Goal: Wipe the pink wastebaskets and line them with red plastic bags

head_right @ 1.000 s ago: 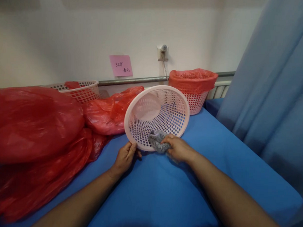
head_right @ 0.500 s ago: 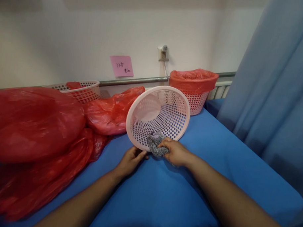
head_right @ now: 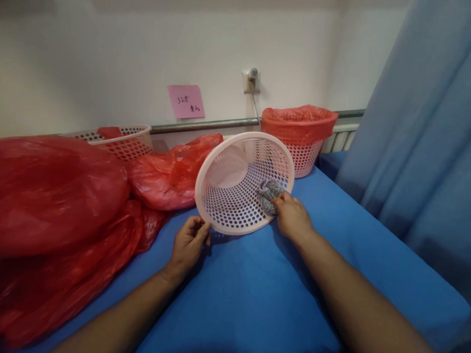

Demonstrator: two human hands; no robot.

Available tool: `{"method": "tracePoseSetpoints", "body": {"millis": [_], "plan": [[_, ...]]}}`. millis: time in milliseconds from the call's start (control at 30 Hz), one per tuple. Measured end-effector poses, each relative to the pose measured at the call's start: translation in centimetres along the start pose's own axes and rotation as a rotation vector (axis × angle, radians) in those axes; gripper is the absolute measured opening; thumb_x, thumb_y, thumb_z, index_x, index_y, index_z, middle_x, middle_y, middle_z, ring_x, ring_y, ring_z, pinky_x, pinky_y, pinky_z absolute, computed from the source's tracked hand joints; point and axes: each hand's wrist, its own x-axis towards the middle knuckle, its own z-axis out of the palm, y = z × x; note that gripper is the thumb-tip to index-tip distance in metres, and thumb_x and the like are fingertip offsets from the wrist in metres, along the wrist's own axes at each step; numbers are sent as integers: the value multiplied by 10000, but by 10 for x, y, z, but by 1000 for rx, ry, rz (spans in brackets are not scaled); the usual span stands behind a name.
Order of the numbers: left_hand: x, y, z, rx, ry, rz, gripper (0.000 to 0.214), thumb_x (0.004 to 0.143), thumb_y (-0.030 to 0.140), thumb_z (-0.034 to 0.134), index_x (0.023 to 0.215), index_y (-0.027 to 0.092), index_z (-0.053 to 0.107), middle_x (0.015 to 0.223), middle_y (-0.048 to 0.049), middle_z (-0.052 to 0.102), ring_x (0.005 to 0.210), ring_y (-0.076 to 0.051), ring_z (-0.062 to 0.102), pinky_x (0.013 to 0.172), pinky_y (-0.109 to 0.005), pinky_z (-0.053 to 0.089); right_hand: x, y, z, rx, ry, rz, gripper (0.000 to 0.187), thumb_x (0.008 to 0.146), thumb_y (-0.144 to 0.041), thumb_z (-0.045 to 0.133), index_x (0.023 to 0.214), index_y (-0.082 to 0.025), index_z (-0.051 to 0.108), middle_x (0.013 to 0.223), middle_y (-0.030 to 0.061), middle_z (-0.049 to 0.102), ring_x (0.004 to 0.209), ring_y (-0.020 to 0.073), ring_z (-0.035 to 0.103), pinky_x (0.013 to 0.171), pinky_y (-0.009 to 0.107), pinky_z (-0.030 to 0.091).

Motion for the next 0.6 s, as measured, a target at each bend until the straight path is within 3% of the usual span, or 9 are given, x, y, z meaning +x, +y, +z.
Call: {"method": "tracePoseSetpoints", "body": {"millis": [200, 267, 367, 533, 600], "plan": [[0, 2, -1, 41, -60, 22, 455, 975, 612, 506, 807, 193, 569, 577, 40, 608, 488, -109, 570, 506, -222, 494, -13, -31, 21, 410, -312, -291, 497, 709, -73, 733, 1171, -257, 725, 1168, 54, 668, 1126, 228, 643, 1051, 402, 505], [0, 1, -2, 59, -110, 21, 508, 961, 645, 512, 773, 181, 600, 579, 1, 657, 529, -136, 625, 558, -249, 528, -14, -36, 23, 457, -345, -314, 524, 703, -87, 750, 1197, -257, 719, 1182, 49, 672, 1133, 226, 643, 1058, 413, 500], [2, -2, -3, 81, -118, 24, 526, 942, 659, 546, 739, 178, 612, 570, -6, 659, 521, -138, 620, 558, -253, 524, -9, -29, 16, 413, -289, -258, 507, 715, -57, 694, 1183, -250, 722, 1173, 56, 684, 1128, 242, 649, 1047, 427, 504], [6, -3, -9, 85, -21, 38, 522, 980, 639, 497, 710, 196, 555, 582, 31, 577, 483, -104, 547, 476, -212, 467, 2, -4, -2, 123, -1, -42, 510, 748, -41, 587, 1200, -247, 703, 1223, 100, 653, 1159, 307, 630, 1045, 495, 490], [5, -2, -9, 76, -19, 36, 496, 988, 621, 493, 731, 200, 545, 593, 35, 575, 489, -104, 547, 475, -207, 474, 1, -3, -3, 38, 38, -35, 523, 745, -30, 568, 1199, -251, 702, 1235, 102, 647, 1137, 303, 632, 1029, 496, 498]]}}
